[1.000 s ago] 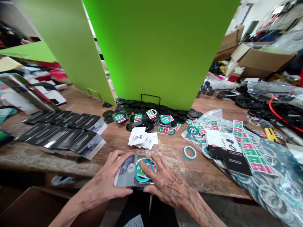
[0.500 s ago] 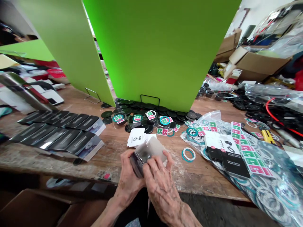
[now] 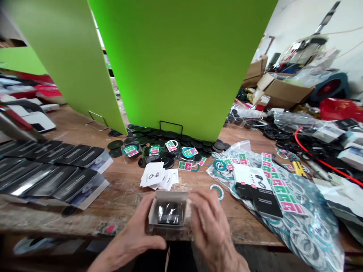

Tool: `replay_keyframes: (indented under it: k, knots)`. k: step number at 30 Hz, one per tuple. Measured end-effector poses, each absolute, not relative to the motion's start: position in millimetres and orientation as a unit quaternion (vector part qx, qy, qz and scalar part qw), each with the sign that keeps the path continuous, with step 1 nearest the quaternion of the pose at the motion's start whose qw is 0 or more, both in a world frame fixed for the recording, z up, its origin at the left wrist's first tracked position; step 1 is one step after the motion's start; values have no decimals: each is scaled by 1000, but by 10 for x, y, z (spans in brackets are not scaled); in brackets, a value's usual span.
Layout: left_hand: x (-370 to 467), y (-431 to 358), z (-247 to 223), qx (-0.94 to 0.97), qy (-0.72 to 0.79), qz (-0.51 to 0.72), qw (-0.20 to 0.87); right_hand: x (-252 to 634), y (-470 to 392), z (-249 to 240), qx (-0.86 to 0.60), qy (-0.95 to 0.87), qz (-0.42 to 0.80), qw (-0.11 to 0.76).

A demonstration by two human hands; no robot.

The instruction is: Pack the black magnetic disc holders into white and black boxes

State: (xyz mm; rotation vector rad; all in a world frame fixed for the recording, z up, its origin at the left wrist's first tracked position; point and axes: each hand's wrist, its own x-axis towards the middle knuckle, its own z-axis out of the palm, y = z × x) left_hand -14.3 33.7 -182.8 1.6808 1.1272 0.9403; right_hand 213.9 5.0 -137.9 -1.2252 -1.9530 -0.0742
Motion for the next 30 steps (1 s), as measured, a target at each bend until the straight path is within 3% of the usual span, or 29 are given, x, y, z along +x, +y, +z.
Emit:
replay_keyframes:
  k: [3,7,10,17,22,25,30]
  knots:
    - [-305,613,-1731,632,513,373,445,2517,518,-1494,-608,-705,-23,364]
    - [-335,1072,-1814,700,628,300,161,2834,1404,-1825,-652,-706,-47,272]
    - [-247,1228,-1918,744,632,205,70,2933,1954,-2047,-671,-704,-78,221]
    - [-241,1140,-1823,778,611,127,74,3026,2410,-2261,-663,-728,-151,94]
    - [-270,1114,-1745,794,587,140,71,3118,2441,-2304,-619,-760,-187,66]
    - [-256,1121,-1720,765,604,209,73,3172,2458,-2307,-611,-763,-201,72]
    - [-242,1237,-1682,669,604,380,208,3212,2441,-2199,-588,-775,-199,115]
